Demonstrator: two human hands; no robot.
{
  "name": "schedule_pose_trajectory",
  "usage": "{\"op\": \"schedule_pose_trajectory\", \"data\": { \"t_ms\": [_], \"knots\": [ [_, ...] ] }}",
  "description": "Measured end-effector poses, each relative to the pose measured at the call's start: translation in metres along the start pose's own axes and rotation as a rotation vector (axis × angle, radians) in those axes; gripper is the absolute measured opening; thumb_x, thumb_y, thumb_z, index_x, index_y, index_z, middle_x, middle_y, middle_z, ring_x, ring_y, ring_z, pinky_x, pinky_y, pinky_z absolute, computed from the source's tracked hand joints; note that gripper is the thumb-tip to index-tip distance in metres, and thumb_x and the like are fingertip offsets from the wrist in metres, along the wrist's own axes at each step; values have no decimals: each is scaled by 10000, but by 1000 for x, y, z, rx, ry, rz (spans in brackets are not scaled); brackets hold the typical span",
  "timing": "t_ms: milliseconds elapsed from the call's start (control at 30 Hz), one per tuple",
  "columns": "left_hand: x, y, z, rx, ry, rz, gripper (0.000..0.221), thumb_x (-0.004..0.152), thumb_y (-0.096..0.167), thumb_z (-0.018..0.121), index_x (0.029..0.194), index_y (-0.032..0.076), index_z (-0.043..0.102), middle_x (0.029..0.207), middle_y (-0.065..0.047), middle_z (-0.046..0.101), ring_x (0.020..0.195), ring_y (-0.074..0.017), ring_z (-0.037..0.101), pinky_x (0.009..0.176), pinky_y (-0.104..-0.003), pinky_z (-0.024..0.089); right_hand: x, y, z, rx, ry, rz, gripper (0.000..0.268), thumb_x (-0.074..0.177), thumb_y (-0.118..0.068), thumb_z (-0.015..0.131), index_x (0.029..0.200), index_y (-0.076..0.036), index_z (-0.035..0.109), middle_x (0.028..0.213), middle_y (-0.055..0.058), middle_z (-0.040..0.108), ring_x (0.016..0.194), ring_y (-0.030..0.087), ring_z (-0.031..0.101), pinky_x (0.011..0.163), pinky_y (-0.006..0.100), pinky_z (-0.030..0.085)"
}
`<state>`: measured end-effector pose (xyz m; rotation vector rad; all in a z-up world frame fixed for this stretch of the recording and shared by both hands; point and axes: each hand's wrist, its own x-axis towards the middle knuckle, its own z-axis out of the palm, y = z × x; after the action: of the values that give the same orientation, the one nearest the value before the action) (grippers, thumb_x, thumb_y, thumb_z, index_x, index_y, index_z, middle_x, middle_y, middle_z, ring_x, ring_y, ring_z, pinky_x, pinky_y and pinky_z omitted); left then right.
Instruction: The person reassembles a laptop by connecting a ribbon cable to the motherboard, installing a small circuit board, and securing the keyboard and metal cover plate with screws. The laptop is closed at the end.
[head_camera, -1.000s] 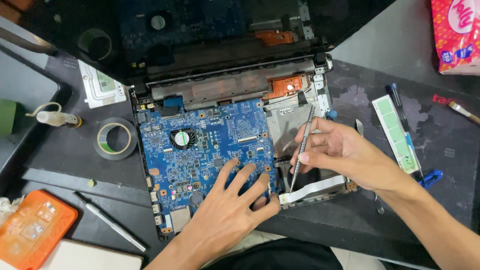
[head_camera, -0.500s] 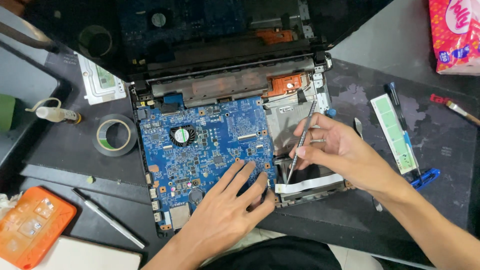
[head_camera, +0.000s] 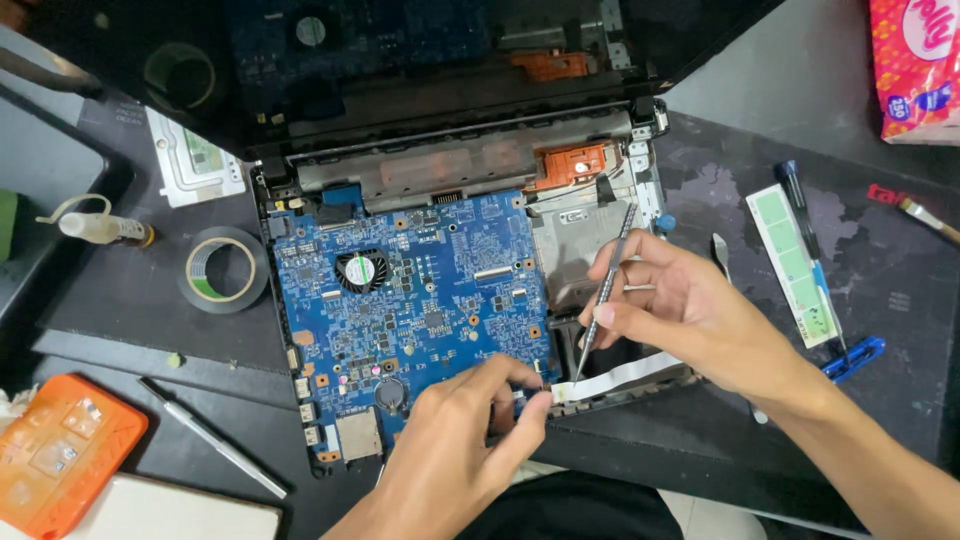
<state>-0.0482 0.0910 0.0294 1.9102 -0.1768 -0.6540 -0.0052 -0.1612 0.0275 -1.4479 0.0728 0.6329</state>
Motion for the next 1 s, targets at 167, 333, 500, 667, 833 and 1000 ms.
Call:
{"op": "schedule_pose_trajectory", "data": {
  "t_ms": [167, 333, 500, 667, 833, 1000],
  "knots": [
    [2, 1, 6, -215, -68, -144, 206, 882, 207, 769, 931, 14, 716, 596, -31, 572, 489, -52, 450, 436, -284, 349, -2, 0, -1, -9, 2, -8, 302, 933, -99, 688, 1205, -34, 574, 951, 88, 714, 878, 162, 722, 769, 304, 572],
    [5, -1, 9, -362, -108, -245, 176, 882, 169, 732, 891, -4, 703, 695, 34, 647, 496, -10, 459, 423, -253, 323, -4, -1, 0, -30, 12, -10, 304, 930, -96, 685, 1206, -36, 574, 957, 92, 715, 881, 162, 721, 767, 307, 572],
    [5, -2, 11, -352, -120, -265, 104, 859, 90, 714, 886, -10, 702, 701, 5, 626, 549, 2, 481, 464, -220, 370, -4, 2, -1, -11, -2, -23, 301, 935, -100, 690, 1202, -34, 569, 980, 86, 700, 912, 163, 716, 785, 308, 568],
    [4, -10, 12, -396, -125, -189, 102, 836, 56, 696, 905, -19, 688, 724, 9, 632, 602, 4, 523, 501, -209, 440, -3, -2, -1, -28, 1, -29, 297, 930, -108, 692, 1189, -29, 571, 980, 96, 710, 910, 167, 722, 784, 312, 573],
    [4, 4, 8, -379, -125, -247, 112, 830, 73, 699, 914, -1, 688, 702, 6, 626, 567, -12, 518, 476, -225, 423, -2, -1, -1, -21, 5, -19, 303, 920, -100, 694, 1188, -26, 574, 976, 100, 710, 902, 168, 721, 774, 311, 574],
    [4, -7, 13, -388, -116, -198, 85, 828, 45, 688, 887, -15, 674, 720, 13, 602, 602, -13, 488, 498, -218, 408, -2, 1, 0, -2, 0, -20, 307, 926, -89, 694, 1199, -30, 569, 983, 72, 678, 929, 157, 707, 783, 301, 567]
  ]
}}
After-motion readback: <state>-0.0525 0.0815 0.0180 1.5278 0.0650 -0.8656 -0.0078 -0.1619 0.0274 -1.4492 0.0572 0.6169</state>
